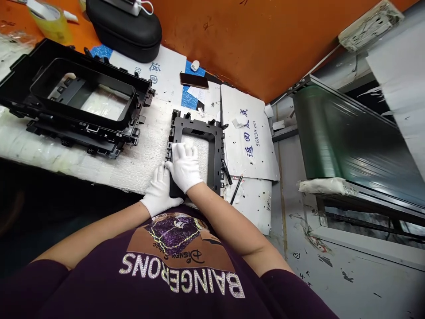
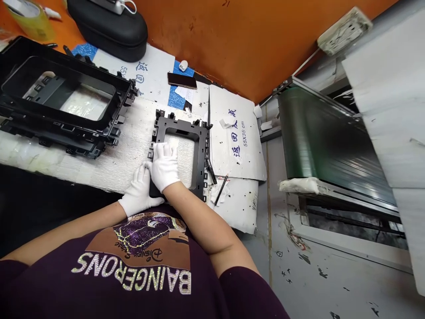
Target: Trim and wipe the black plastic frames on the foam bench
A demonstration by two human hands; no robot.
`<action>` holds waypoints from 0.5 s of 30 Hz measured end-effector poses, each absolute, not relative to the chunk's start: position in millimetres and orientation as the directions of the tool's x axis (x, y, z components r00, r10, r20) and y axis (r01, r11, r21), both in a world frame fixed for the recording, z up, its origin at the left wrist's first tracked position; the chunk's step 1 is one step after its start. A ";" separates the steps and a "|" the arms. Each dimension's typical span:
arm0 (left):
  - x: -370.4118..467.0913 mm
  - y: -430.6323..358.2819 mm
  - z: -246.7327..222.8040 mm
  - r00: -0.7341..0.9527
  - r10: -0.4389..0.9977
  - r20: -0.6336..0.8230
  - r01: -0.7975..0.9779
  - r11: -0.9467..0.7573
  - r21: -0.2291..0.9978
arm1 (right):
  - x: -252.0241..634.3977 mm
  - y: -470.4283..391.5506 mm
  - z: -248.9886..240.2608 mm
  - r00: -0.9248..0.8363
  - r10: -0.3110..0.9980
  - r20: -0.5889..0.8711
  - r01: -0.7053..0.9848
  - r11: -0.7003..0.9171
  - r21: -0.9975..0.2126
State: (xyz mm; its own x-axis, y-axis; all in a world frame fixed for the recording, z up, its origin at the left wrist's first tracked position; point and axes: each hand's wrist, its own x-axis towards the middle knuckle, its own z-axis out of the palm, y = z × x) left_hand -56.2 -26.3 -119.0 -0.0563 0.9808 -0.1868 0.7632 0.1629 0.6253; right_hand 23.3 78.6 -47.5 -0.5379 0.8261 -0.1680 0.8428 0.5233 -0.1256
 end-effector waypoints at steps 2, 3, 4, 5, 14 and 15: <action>-56.8 -26.5 -119.0 -0.040 0.983 -0.179 0.777 0.143 0.614 | 31.1 71.9 -51.4 -0.605 0.773 -0.192 0.796 0.586 -0.152; -56.5 -26.1 -119.4 -0.039 0.985 -0.168 0.781 0.135 0.610 | 34.7 70.4 -53.4 -0.619 0.752 -0.227 0.785 0.596 -0.167; -55.7 -25.6 -120.1 -0.041 0.987 -0.158 0.784 0.130 0.607 | 37.5 70.3 -55.3 -0.620 0.738 -0.264 0.784 0.595 -0.176; -54.6 -25.1 -120.7 -0.048 0.988 -0.149 0.785 0.130 0.606 | 39.2 71.8 -56.8 -0.616 0.730 -0.297 0.787 0.590 -0.181; -50.3 -23.0 -120.5 -0.059 0.985 -0.162 0.759 0.150 0.634 | 4.9 141.6 -62.5 -0.530 0.814 -0.238 0.844 0.534 -0.052; -50.4 -23.0 -120.5 -0.060 0.986 -0.157 0.757 0.148 0.636 | 0.4 152.9 -61.6 -0.529 0.818 -0.226 0.844 0.534 -0.041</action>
